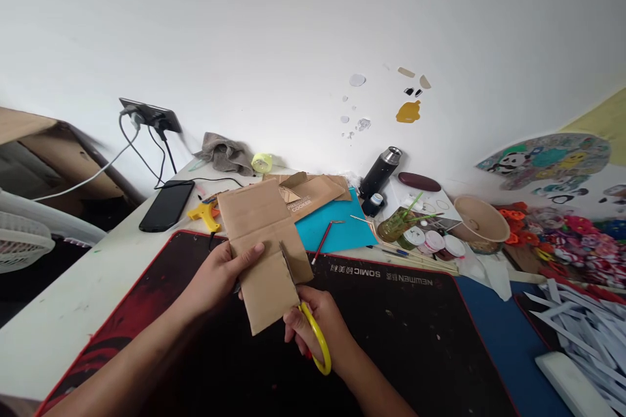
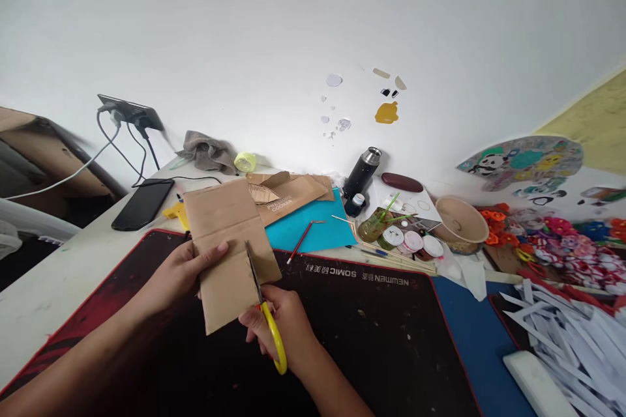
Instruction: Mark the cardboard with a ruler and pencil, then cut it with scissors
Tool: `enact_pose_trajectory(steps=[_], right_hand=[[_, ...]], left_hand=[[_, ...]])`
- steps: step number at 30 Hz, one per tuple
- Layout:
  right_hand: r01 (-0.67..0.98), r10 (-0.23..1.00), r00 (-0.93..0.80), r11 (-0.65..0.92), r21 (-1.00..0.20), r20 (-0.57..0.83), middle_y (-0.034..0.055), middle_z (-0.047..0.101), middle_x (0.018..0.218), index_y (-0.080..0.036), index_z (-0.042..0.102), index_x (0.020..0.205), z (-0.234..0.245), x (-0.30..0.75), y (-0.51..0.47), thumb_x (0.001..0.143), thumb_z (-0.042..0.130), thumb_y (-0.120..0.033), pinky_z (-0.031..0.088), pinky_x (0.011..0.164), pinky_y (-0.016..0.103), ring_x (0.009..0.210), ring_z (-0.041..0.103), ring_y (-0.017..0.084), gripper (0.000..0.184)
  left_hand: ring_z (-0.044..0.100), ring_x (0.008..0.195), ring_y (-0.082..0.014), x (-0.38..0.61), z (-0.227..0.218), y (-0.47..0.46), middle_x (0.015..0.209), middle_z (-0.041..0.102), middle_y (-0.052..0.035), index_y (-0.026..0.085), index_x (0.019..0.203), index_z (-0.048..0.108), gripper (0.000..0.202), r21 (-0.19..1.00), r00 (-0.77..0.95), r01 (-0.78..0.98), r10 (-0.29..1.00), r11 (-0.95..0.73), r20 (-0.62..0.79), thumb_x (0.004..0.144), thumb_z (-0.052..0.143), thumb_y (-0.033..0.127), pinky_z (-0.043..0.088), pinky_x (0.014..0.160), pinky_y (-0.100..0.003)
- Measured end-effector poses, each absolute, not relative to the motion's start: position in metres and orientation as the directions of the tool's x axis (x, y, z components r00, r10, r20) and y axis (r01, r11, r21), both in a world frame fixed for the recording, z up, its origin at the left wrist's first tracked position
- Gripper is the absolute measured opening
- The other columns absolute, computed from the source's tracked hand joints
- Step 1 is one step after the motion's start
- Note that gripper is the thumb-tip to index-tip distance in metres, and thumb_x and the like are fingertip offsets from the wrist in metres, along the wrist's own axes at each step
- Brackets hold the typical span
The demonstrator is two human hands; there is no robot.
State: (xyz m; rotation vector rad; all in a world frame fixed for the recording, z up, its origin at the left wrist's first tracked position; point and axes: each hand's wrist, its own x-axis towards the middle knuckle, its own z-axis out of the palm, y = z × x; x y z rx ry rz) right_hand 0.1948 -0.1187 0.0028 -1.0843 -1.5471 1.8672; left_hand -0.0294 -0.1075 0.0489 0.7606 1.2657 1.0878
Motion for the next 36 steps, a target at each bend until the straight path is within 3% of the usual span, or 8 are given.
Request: enact_pose_trajectory(steps=[4, 9, 13, 21, 25, 28, 33, 36], right_hand=[[0.126, 0.793, -0.552, -0.225, -0.966, -0.257, -0.0044, 0.060, 0.057, -0.020, 0.067, 0.088, 0.003, 0.195, -0.118, 0.074, 0.085, -0.083, 0.034, 0.041, 0.021, 0.040, 0.046, 0.009, 0.067], [0.290, 0.805, -0.487, -0.217, -0.932, -0.339, -0.0056, 0.057, 0.053, -0.021, 0.065, 0.082, 0.000, 0.192, -0.120, 0.086, 0.084, -0.062, 0.034, 0.043, 0.021, 0.040, 0.049, 0.009, 0.045], [0.306, 0.796, -0.489, -0.227, -0.925, -0.357, -0.0064, 0.057, 0.053, -0.021, 0.062, 0.079, 0.001, 0.192, -0.122, 0.089, 0.083, -0.057, 0.035, 0.043, 0.021, 0.039, 0.048, 0.009, 0.042], [0.346, 0.806, -0.484, -0.182, -0.921, -0.341, -0.0065, 0.056, 0.052, -0.022, 0.061, 0.077, 0.004, 0.195, -0.122, 0.092, 0.075, -0.037, 0.035, 0.047, 0.022, 0.039, 0.050, 0.010, 0.025], [0.348, 0.829, -0.480, -0.119, -0.930, -0.285, -0.0051, 0.057, 0.053, -0.022, 0.061, 0.076, 0.006, 0.195, -0.121, 0.088, 0.073, -0.030, 0.035, 0.047, 0.022, 0.042, 0.052, 0.012, 0.019], [0.341, 0.828, -0.488, -0.112, -0.933, -0.277, -0.0049, 0.056, 0.051, -0.023, 0.059, 0.073, 0.004, 0.195, -0.120, 0.086, 0.072, -0.029, 0.036, 0.046, 0.023, 0.041, 0.052, 0.013, 0.019], [0.375, 0.849, -0.456, -0.089, -0.923, -0.267, -0.0048, 0.053, 0.048, -0.023, 0.063, 0.072, 0.004, 0.194, -0.115, 0.087, 0.073, -0.035, 0.039, 0.050, 0.024, 0.047, 0.055, 0.015, 0.022], [0.390, 0.875, -0.430, -0.040, -0.920, -0.221, -0.0017, 0.061, 0.055, -0.020, 0.068, 0.073, 0.011, 0.193, -0.111, 0.086, 0.077, -0.037, 0.041, 0.055, 0.025, 0.056, 0.062, 0.018, 0.024]], left_hand=[[0.056, 0.043, -0.0124, -0.026, 0.052, -0.109, 0.068, 0.075, -0.0064, 0.014, 0.089, 0.075, 0.072, 0.874, -0.011, -0.282, 0.910, 0.395, -0.414, 0.057, 0.098, 0.075, 0.032, 0.033, -0.020], [0.060, 0.047, -0.0140, -0.027, 0.056, -0.113, 0.071, 0.077, -0.0084, 0.015, 0.085, 0.075, 0.071, 0.950, -0.029, -0.054, 0.950, 0.309, -0.310, 0.070, 0.086, 0.083, 0.041, 0.037, -0.021], [0.058, 0.045, -0.0137, -0.028, 0.058, -0.114, 0.069, 0.077, -0.0077, 0.015, 0.085, 0.074, 0.073, 0.953, -0.041, 0.049, 0.954, 0.299, -0.297, 0.070, 0.082, 0.086, 0.041, 0.037, -0.022], [0.051, 0.040, -0.0116, -0.023, 0.056, -0.118, 0.060, 0.071, -0.0038, 0.018, 0.080, 0.072, 0.070, 0.946, -0.088, 0.025, 0.943, 0.324, -0.321, 0.067, 0.084, 0.085, 0.036, 0.035, -0.022], [0.050, 0.037, -0.0114, -0.021, 0.051, -0.117, 0.059, 0.071, -0.0050, 0.017, 0.081, 0.073, 0.073, 0.919, -0.014, -0.086, 0.922, 0.385, -0.388, 0.061, 0.086, 0.087, 0.032, 0.033, -0.021], [0.050, 0.036, -0.0111, -0.021, 0.047, -0.117, 0.055, 0.068, -0.0046, 0.017, 0.077, 0.072, 0.073, 0.917, 0.019, -0.096, 0.922, 0.388, -0.388, 0.064, 0.084, 0.087, 0.032, 0.033, -0.021], [0.058, 0.041, -0.0142, -0.028, 0.045, -0.113, 0.061, 0.073, -0.0057, 0.016, 0.083, 0.075, 0.070, 0.930, 0.012, -0.030, 0.931, 0.365, -0.365, 0.069, 0.085, 0.084, 0.038, 0.036, -0.022], [0.078, 0.071, -0.0255, -0.030, 0.052, -0.109, 0.088, 0.084, -0.0111, 0.016, 0.104, 0.079, 0.073, 0.949, -0.081, -0.088, 0.947, 0.304, -0.311, 0.072, 0.086, 0.081, 0.060, 0.055, -0.028]])
